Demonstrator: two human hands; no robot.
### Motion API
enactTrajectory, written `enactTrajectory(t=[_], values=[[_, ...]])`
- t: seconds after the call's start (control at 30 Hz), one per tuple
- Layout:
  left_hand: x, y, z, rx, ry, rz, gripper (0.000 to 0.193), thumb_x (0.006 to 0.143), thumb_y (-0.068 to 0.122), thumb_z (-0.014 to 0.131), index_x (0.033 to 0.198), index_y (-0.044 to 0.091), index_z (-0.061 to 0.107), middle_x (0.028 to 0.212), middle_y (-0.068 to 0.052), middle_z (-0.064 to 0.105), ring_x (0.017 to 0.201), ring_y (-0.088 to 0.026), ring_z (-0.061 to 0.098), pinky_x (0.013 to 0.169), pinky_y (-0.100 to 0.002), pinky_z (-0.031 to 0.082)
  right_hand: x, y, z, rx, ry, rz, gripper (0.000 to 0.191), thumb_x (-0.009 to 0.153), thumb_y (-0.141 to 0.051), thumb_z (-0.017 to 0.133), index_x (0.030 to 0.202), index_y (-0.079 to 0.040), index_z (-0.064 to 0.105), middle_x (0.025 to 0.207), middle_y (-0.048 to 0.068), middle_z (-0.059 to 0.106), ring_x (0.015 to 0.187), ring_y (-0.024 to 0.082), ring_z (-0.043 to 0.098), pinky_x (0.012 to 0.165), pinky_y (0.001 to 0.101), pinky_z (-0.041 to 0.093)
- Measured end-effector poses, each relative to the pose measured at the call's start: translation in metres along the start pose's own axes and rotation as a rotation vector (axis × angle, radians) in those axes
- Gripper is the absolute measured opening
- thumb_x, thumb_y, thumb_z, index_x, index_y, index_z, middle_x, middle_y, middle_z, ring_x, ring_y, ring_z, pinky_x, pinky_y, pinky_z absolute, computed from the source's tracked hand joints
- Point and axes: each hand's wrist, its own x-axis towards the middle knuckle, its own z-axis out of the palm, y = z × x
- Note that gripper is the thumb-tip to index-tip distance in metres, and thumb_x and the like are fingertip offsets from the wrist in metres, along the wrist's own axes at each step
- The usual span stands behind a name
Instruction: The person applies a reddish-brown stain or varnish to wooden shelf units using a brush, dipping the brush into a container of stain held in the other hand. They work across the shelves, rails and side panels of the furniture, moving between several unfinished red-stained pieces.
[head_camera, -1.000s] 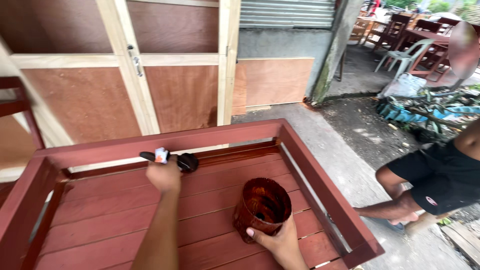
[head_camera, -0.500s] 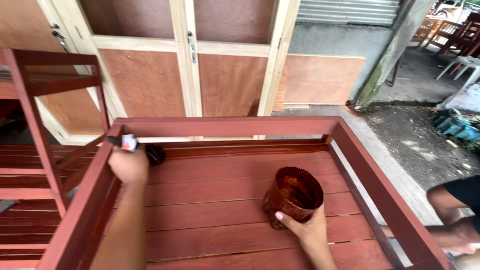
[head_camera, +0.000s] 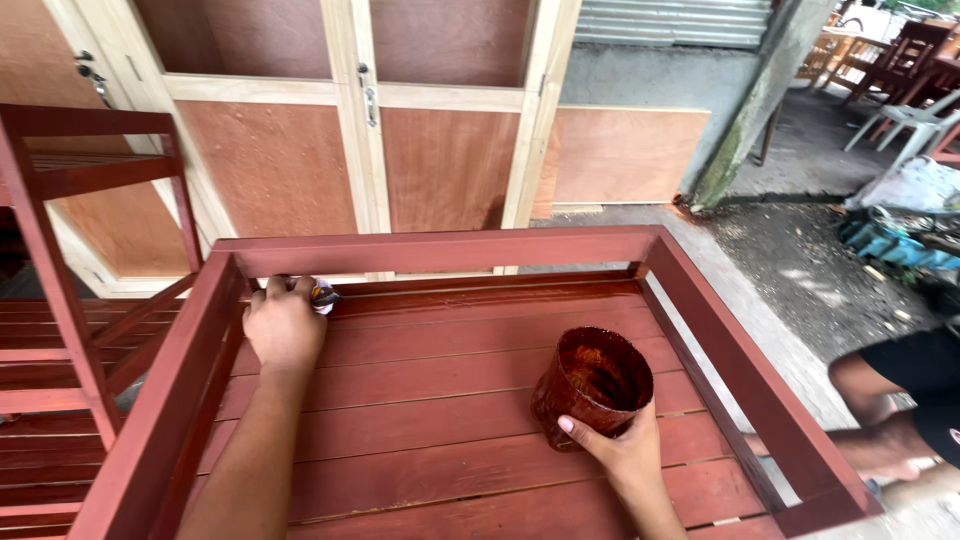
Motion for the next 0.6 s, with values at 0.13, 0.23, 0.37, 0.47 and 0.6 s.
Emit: enactTrajectory(t=[0.13,0.23,0.37,0.47,0.6], values=[[-0.015,0.01,-0.005,0.008,0.003,0.041,0.019,0.087,0.027,0.072,0.104,0.021,0.078,0.101,-0.009,0.069,0.092,-0.033,0.069,0.077,-0.048,0.056,-0.004,-0.001,-0.023,-0.068,0.036,-0.039,0.09,0.063,-0.01,0.092,0.139,-0.001,0.044,0.132,0.015,0.063,0.12,0.025,0.064,0.099,0.0394,0.055],[-0.02,0.007,-0.003,-0.008,0.026,0.05,0.019,0.089,0.031,0.072,0.105,0.021,0.078,0.103,-0.008,0.07,0.095,-0.033,0.068,0.08,-0.048,0.056,-0.002,-0.002,-0.033,-0.112,0.056,-0.048,0.092,0.063,-0.012,0.093,0.14,-0.001,0.043,0.132,0.015,0.064,0.121,0.025,0.064,0.1,0.0392,0.054],[-0.017,-0.015,0.015,0.062,0.032,0.026,0.022,0.083,0.033,0.073,0.103,0.025,0.079,0.112,-0.007,0.072,0.099,-0.034,0.068,0.079,-0.046,0.056,0.002,-0.003,-0.033,-0.08,0.047,-0.059,0.093,0.062,-0.013,0.094,0.14,-0.001,0.045,0.133,0.014,0.064,0.123,0.024,0.063,0.103,0.039,0.053],[-0.015,-0.024,0.038,0.049,0.122,-0.024,0.011,0.097,0.031,0.07,0.102,0.024,0.077,0.111,-0.005,0.072,0.102,-0.031,0.068,0.089,-0.046,0.056,0.01,-0.003,-0.031,-0.066,0.047,-0.09,0.094,0.061,-0.012,0.095,0.14,-0.002,0.045,0.133,0.014,0.064,0.124,0.024,0.063,0.105,0.0391,0.051],[-0.008,-0.004,0.063,0.132,-0.005,-0.104,0.018,0.086,0.029,0.072,0.102,0.027,0.079,0.095,-0.007,0.075,0.093,-0.031,0.069,0.084,-0.046,0.056,0.017,-0.003,-0.032,-0.048,0.051,-0.08,0.096,0.06,-0.012,0.096,0.141,-0.003,0.044,0.133,0.013,0.065,0.125,0.024,0.063,0.105,0.039,0.051]])
